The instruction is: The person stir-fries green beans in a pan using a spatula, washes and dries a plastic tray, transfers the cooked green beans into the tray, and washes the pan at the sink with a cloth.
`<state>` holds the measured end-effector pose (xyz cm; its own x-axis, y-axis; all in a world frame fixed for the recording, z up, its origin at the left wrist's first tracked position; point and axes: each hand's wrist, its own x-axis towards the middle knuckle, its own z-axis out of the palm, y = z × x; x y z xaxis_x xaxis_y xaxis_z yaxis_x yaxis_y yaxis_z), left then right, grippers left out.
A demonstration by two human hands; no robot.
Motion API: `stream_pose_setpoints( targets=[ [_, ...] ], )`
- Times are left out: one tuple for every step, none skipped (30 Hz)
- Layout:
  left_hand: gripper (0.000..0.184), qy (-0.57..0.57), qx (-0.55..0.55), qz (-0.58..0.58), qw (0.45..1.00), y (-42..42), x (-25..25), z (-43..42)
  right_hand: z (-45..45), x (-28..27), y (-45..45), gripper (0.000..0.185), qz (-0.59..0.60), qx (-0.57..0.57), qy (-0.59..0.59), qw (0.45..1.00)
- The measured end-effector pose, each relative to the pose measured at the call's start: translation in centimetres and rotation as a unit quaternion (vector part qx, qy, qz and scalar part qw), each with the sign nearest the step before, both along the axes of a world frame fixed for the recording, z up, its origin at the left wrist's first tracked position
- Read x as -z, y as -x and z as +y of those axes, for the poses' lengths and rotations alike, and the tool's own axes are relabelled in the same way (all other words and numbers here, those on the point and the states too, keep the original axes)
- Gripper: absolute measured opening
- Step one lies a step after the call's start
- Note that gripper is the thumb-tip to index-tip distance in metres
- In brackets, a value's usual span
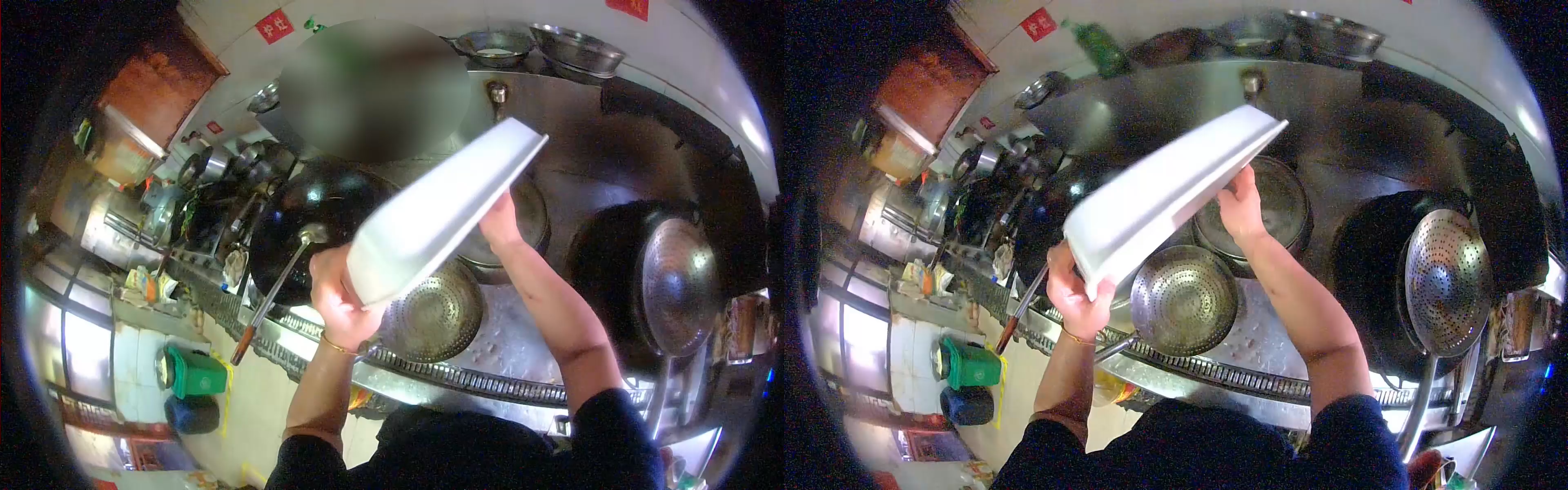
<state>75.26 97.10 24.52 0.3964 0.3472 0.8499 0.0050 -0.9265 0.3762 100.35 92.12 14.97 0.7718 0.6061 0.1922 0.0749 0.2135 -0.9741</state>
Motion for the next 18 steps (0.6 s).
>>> stream_pose_setpoints(
  targets=[
    [0.045,-0.023,-0.001,0.003,1.0,0.4,0.3,-0.5,1.5,4.4,-1.2,0.057,-0.021,-0.005,-0.072,0.997],
    [0.044,-0.048,-0.009,0.006,0.999,1.0,0.8,-1.0,1.7,5.5,-0.7,0.056,-0.035,-0.01,-0.053,0.998],
    [0.044,-0.074,-0.023,0.008,0.997,1.7,1.0,-1.2,1.4,5.6,0.2,0.056,-0.051,-0.015,-0.032,0.998],
    [0.045,-0.121,-0.029,0.054,0.991,2.3,0.2,-1.8,1.0,5.8,1.0,0.056,-0.066,-0.02,-0.01,0.998],
    [0.047,-0.097,0.021,0.067,0.993,3.4,0.9,-1.6,0.9,6.1,2.1,0.055,-0.08,-0.032,0.005,0.996],
    [0.046,-0.049,0.079,0.066,0.994,3.6,1.1,-2.2,0.5,6.6,2.9,0.055,-0.098,-0.041,0.02,0.994],
    [0.044,-0.013,0.075,0.116,0.99,4.1,1.8,-2.9,0.0,7.0,3.6,0.055,-0.117,-0.045,0.033,0.992],
    [0.041,-0.045,-0.038,0.099,0.993,4.4,4.7,-3.9,-0.7,7.6,4.1,0.054,-0.137,-0.044,0.045,0.989],
    [0.042,0.018,-0.027,0.094,0.995,4.7,6.0,-5.4,-1.3,8.0,4.5,0.054,-0.155,-0.041,0.056,0.986],
    [0.043,0.081,-0.017,0.085,0.993,4.9,7.4,-6.9,-2.1,8.4,4.8,0.054,-0.171,-0.037,0.069,0.982],
    [0.046,0.114,0.003,0.095,0.989,5.5,8.3,-8.2,-3.0,8.7,5.1,0.054,-0.187,-0.029,0.086,0.978],
    [0.046,0.116,0.002,0.112,0.987,6.1,8.6,-9.4,-3.7,9.0,5.3,0.054,-0.202,-0.02,0.101,0.974],
    [0.044,0.102,0.005,0.098,0.99,6.5,8.5,-10.4,-4.4,9.2,5.7,0.053,-0.215,-0.015,0.118,0.969],
    [0.045,0.09,-0.002,0.081,0.993,7.0,8.8,-10.8,-4.6,9.3,6.2,0.053,-0.229,-0.011,0.129,0.965],
    [0.046,0.075,-0.006,0.065,0.995,7.7,8.8,-10.9,-5.0,9.5,6.6,0.053,-0.239,-0.008,0.14,0.961],
    [0.046,0.098,-0.013,0.041,0.994,8.4,8.4,-10.8,-5.4,9.6,7.0,0.053,-0.252,-0.006,0.15,0.956],
    [0.045,0.122,-0.016,0.017,0.992,9.0,7.8,-10.7,-5.8,9.6,7.4,0.053,-0.264,-0.003,0.162,0.951],
    [0.045,0.144,-0.016,-0.006,0.989,9.6,7.2,-10.7,-6.1,9.7,7.8,0.053,-0.278,0.0,0.171,0.945]
  ],
)
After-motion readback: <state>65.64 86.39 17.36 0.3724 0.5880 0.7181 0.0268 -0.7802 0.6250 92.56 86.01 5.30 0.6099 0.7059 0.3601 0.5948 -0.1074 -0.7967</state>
